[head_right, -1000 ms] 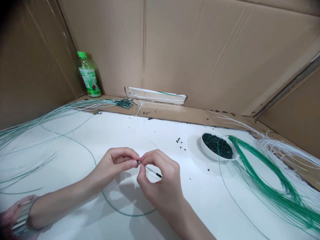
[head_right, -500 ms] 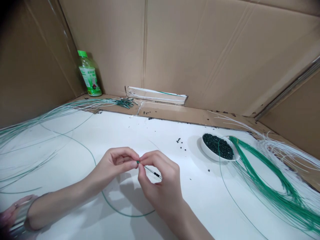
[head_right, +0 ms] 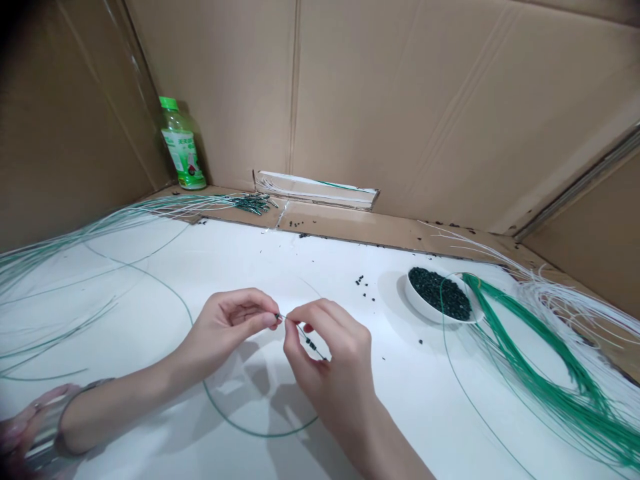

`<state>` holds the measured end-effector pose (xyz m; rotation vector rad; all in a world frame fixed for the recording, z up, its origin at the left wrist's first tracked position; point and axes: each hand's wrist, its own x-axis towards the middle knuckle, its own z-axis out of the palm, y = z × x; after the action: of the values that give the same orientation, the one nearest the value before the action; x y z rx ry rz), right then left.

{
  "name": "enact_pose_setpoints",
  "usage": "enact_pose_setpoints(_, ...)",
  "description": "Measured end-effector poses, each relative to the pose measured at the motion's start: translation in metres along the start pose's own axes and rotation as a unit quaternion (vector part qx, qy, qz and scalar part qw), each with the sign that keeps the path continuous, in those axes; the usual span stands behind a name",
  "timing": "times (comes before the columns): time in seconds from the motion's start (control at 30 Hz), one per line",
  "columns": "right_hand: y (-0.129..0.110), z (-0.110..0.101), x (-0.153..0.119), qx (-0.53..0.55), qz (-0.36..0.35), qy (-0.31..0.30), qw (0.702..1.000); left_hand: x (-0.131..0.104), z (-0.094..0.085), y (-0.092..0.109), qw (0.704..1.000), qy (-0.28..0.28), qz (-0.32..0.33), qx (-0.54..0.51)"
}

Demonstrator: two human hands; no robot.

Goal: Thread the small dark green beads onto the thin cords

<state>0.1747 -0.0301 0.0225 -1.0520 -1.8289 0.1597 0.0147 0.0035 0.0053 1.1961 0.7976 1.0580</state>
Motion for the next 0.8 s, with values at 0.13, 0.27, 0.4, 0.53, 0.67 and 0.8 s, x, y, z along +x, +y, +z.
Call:
enact_pose_setpoints(0.13, 0.0005, -0.0006, -0.0002, -0.072, -0.053, 0.009, 0.996, -0.0002, 0.0003, 0.0003, 1.000, 0.007, 0.010, 0.021)
enact_pose_setpoints(0.27, 0.0027, 0.0006, -0.0020, -0.089, -0.058, 0.002, 0.994, -0.0013, 0.0011, 0.0011, 0.999, 0.011, 0.013, 0.036)
enact_pose_setpoints(0.4, 0.0037, 0.0020, -0.0020, -0.094, -0.061, -0.005, 0.994, -0.0030, 0.0014, 0.0015, 0.999, 0.007, 0.017, 0.047)
enact_pose_setpoints(0.53, 0.0029, 0.0016, -0.0025, -0.102, -0.066, -0.005, 0.993, -0.0035, 0.0016, 0.0025, 0.998, 0.004, 0.020, 0.056)
enact_pose_setpoints(0.67, 0.0021, 0.0006, -0.0037, -0.109, -0.066, -0.020, 0.992, -0.0022, 0.0016, 0.0030, 0.998, 0.004, 0.022, 0.064)
enact_pose_setpoints(0.8, 0.0026, 0.0010, -0.0039, -0.110, -0.062, -0.019, 0.992, -0.0014, 0.0014, 0.0018, 0.997, 0.003, 0.021, 0.072)
